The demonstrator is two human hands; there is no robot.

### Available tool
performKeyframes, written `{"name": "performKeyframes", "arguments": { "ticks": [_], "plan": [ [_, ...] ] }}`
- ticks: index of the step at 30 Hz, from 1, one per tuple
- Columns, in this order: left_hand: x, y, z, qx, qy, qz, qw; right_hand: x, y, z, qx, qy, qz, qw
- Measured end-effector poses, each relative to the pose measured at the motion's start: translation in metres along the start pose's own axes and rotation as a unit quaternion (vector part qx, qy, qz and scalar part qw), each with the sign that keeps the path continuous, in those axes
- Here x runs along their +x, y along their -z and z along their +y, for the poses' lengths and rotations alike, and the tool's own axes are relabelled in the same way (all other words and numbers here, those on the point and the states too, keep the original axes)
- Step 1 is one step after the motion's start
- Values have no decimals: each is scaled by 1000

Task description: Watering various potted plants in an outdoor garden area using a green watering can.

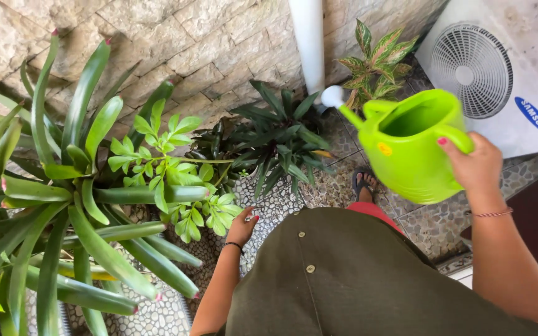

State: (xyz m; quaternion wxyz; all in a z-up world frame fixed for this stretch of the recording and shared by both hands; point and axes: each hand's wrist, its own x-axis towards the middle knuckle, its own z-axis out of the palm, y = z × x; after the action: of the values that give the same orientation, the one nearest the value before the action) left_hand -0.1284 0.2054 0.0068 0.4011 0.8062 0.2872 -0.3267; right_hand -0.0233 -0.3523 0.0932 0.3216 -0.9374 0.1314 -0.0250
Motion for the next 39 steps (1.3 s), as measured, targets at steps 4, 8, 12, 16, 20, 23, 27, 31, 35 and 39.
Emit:
{"name": "performKeyframes", "arguments": {
  "ticks": [4, 8, 12, 16, 20, 23, 27, 31, 35, 39],
  "plan": [
    [12, -25, 30, 26, 23, -2, 999, 48, 28, 21, 22, -16, 49, 998],
    [24, -58, 77, 24, 35, -5, 999, 114, 38, 52, -26, 27, 62, 997],
    [46, -93, 115, 30, 25, 20, 999, 170, 54, 41, -12, 13, 20, 1000],
    [36, -115, 163, 13, 28, -4, 1000, 218, 56, 40, 1, 11, -22, 1000],
    [25, -127, 188, 0, 36, -13, 999, 245, 58, 42, -7, 20, -73, 997],
    [13, -124, 207, -13, 76, -6, 997, 269, 47, 67, -32, 15, -86, 996],
    [40, -122, 203, -58, 63, -3, 996, 269, 55, 60, -62, 8, -118, 991],
    [75, -107, 239, -53, -16, 21, 998, 257, 58, 48, -96, 32, -139, 985],
    [93, -95, 314, -7, -142, -5, 990, 246, 50, 49, -95, 87, -121, 984],
    [74, -100, 401, 4, -188, -31, 982, 224, 49, 50, -112, 175, -90, 974]
  ]
}}
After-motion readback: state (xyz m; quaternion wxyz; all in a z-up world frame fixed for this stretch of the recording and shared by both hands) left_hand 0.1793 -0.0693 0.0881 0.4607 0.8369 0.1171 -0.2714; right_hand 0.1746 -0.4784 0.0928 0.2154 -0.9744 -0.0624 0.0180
